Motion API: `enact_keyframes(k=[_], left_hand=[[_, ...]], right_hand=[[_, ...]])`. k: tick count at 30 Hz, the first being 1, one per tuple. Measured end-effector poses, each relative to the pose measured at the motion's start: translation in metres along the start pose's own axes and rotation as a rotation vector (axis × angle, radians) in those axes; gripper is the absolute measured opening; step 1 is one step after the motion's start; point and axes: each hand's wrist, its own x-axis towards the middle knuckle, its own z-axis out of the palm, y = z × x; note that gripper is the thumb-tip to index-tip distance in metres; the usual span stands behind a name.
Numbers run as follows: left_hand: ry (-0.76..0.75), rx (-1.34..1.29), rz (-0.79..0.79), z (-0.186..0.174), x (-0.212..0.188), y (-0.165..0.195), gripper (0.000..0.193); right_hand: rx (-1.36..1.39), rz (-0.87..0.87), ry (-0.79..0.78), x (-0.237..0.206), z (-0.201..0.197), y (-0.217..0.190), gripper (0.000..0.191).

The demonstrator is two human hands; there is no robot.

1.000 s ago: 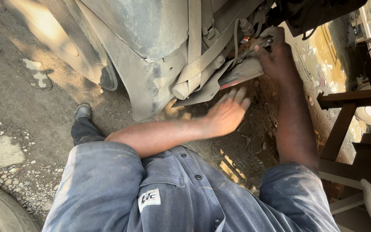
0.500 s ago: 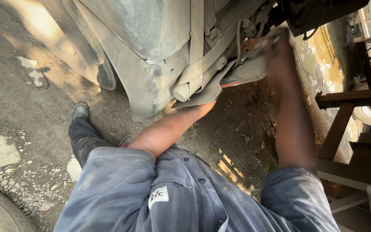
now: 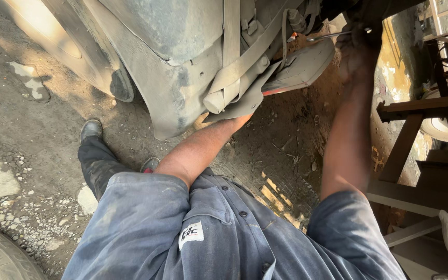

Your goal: The person works under a vehicle, using pliers and a wrench to manipulate a metal bracket and fasteners near the wheel well. They repeatedly adjust the tool position and tighten components while crouching.

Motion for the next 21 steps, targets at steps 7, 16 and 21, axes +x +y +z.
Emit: enact_keyframes(k=[7,16,21], left_hand=[[-0.01,-0.04,-0.017,-0.004,-0.006,0.003,0.064],[-0.065,-0.477,-0.216,-0.009,0.021,-0.02,0.063],[-0.064,-2.631,-1.533,-0.017,0.028,-0.033,0.062]], right_hand=[[-0.84,-0.261,-0.258,-0.059,0.1,-0.039,0.021],[-0.906,-0.106,-0.226,-0.083,0.14,-0.062,0.018],[-0.968,0.107,-0.194,-0.091,0.138,-0.058,0.017]])
